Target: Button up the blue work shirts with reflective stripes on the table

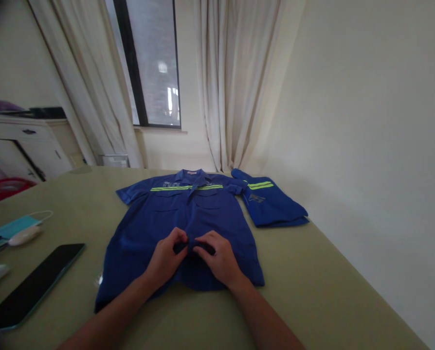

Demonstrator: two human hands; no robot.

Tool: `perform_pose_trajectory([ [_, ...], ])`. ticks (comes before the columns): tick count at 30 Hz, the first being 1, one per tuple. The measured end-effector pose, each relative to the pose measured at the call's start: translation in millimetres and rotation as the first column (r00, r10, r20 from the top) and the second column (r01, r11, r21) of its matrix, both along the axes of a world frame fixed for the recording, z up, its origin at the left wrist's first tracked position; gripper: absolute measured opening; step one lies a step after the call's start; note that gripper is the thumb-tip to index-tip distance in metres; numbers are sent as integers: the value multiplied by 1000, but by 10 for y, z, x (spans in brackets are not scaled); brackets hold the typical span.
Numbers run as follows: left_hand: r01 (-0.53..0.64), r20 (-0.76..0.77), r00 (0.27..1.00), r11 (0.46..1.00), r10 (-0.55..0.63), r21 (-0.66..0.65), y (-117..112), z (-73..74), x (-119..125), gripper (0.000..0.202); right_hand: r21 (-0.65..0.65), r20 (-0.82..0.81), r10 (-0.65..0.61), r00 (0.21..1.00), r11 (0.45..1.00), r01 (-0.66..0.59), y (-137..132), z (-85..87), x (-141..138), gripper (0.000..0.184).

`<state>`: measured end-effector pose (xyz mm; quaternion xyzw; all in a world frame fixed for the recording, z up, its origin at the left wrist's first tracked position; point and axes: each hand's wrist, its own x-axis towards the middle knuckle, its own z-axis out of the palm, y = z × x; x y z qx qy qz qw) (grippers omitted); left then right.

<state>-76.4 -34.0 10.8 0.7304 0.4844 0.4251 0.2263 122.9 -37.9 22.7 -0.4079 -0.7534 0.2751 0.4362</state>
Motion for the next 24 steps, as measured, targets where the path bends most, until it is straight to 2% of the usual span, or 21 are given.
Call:
perform_pose_trajectory([
  [4,83,-220,975,977,-39,195,-26,3,-41,10,-30,-48,63,997,997,-65,6,27,-7,18],
  [8,157,-241,966,951,-92,268,-25,14,-39,14,-68,-110,77,991,994,-85,44,6,-9,22],
  [11,114,-161,984,971,-80,212,-24,27,-7,15,-109,-130,8,992,994,-23,60,-22,-6,18],
  [16,-5,-36,999,1000,6,18,-27,43,23,18,-169,-150,-72,986,985,47,37,-18,-21,15],
  [20,17,-91,996,999,-13,46,-27,39,10,15,-158,-138,-84,987,986,62,22,-1,-41,15],
  [24,24,-31,999,1000,-24,-6,-17,46,6,14,-126,-122,-70,990,991,54,28,-16,-37,15],
])
